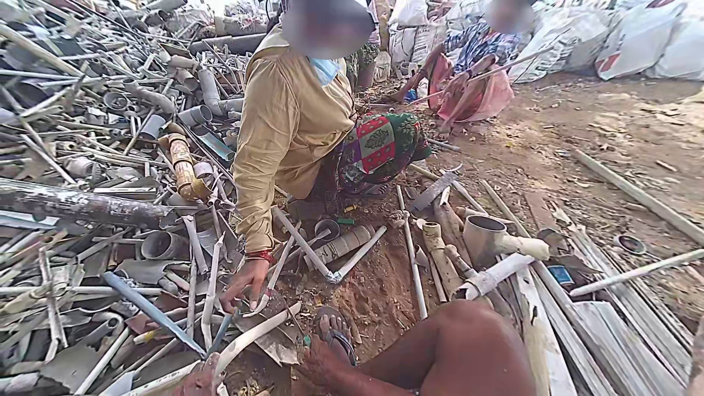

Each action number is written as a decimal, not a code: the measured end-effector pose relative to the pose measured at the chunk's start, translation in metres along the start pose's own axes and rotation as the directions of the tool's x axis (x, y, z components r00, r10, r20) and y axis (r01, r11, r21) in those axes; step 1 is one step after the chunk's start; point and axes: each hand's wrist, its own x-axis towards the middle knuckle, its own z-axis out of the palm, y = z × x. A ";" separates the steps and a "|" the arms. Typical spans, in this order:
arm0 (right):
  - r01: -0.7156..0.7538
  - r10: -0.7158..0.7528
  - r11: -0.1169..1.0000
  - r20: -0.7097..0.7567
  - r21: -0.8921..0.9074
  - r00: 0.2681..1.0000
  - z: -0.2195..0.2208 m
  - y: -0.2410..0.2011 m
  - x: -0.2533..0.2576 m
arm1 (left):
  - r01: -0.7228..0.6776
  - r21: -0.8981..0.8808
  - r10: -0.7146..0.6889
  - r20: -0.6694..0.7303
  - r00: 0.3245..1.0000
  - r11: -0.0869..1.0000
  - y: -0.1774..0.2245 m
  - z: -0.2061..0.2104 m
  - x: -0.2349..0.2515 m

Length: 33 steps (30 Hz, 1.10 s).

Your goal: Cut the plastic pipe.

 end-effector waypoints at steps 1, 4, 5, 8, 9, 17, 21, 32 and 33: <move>-0.005 0.011 0.995 0.058 -0.103 0.998 -0.009 -0.010 -0.013 | -0.013 -0.011 0.013 -0.026 1.000 1.000 -0.002 0.001 0.002; 0.014 0.041 0.933 0.145 -0.361 0.989 -0.021 -0.024 -0.025 | -0.042 -0.027 0.041 -0.052 0.998 0.999 0.002 -0.015 -0.005; 0.013 0.011 0.960 0.084 -0.279 0.996 -0.016 -0.013 -0.015 | -0.060 -0.037 0.058 -0.055 0.997 0.998 0.005 -0.025 -0.010; -0.023 0.026 0.999 -0.094 0.035 0.995 -0.015 0.001 -0.006 | -0.096 -0.053 0.092 -0.072 0.993 0.994 0.006 -0.044 -0.015; -0.022 0.030 0.996 -0.097 0.086 0.995 -0.018 0.000 -0.008 | -0.099 -0.049 0.095 -0.074 0.993 0.994 0.005 -0.049 -0.014; -0.030 0.185 0.702 -0.142 0.712 0.972 -0.023 0.013 -0.038 | -0.111 0.081 0.121 -0.122 0.985 0.990 0.049 -0.116 -0.005; 0.115 0.252 0.504 -0.273 0.856 0.928 -0.026 0.019 -0.074 | -0.243 0.157 0.278 -0.268 0.922 0.957 0.097 -0.171 -0.013; 0.102 0.129 0.613 -0.226 0.784 0.965 -0.010 0.043 -0.075 | -0.281 0.585 0.599 -0.800 -0.044 0.761 0.149 -0.271 -0.002; 0.090 0.123 0.617 -0.208 0.782 0.970 -0.011 0.043 -0.075 | -0.256 0.587 0.593 -0.803 -0.062 0.768 0.150 -0.277 -0.005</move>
